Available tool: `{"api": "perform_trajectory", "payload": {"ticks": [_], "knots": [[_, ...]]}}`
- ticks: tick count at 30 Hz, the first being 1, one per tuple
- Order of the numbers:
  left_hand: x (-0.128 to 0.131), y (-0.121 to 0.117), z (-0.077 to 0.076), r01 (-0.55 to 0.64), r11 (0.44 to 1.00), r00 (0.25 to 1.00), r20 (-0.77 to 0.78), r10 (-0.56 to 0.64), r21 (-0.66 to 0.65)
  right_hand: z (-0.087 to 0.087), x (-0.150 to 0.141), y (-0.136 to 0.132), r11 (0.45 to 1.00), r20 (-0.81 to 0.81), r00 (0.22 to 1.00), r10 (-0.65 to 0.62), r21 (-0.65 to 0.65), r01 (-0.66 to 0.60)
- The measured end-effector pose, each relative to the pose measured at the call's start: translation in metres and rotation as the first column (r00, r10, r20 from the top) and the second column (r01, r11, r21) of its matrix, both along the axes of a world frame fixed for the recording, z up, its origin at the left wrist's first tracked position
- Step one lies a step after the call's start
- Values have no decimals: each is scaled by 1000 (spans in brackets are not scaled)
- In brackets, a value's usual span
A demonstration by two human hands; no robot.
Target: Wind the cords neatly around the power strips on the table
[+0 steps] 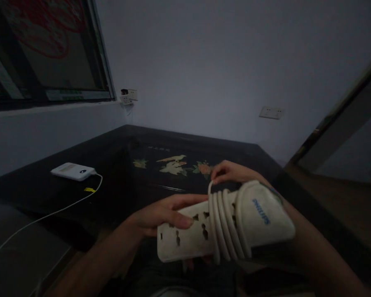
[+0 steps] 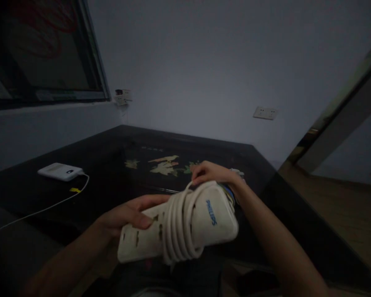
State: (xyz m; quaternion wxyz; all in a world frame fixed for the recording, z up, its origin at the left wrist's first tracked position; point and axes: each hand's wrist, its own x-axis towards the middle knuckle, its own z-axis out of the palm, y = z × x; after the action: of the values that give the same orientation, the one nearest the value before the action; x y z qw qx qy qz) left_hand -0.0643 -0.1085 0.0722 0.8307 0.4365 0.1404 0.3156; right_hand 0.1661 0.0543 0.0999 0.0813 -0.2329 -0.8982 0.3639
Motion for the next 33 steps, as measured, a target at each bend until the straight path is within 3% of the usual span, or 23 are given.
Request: {"api": "perform_trajectory", "payload": {"ticks": [1,3,4,6,8,10,13,15,18,25,31,33], "knots": [[0,2,-3,-1,999,992,-124,7,48,6,-5,3,1000,13,1000,1,25,-1],[0,5,-10,-19,969,934,-341,104,246,18,-14,5,966,85,996,-26,260,3],[1,7,-15,-37,929,892,-408,197,368,25,-18,4,929,132,990,-40,369,-12],[1,11,-26,-101,831,811,-438,387,548,38,-22,0,802,175,975,-134,597,3],[2,16,-36,-205,771,750,-410,519,603,49,-23,-7,656,160,955,-249,753,44],[2,21,-44,-313,739,684,-398,611,597,56,-24,-16,545,106,940,-325,833,94],[4,27,-46,-357,704,592,-435,679,613,58,-27,-29,467,15,939,-343,870,157],[5,29,-44,-328,702,581,-451,678,632,56,-31,-38,459,-25,949,-316,871,176],[8,31,-45,-302,677,591,-425,686,671,51,-39,-50,501,-34,965,-258,849,164],[0,50,-65,-313,609,544,-388,744,729,45,-46,-70,582,-11,974,-225,801,143],[-8,52,-63,-381,571,455,-390,801,727,42,-34,-70,546,-159,946,-283,784,296],[-6,49,-63,-392,579,464,-390,795,715,40,-32,-73,538,-214,932,-292,769,345]]}}
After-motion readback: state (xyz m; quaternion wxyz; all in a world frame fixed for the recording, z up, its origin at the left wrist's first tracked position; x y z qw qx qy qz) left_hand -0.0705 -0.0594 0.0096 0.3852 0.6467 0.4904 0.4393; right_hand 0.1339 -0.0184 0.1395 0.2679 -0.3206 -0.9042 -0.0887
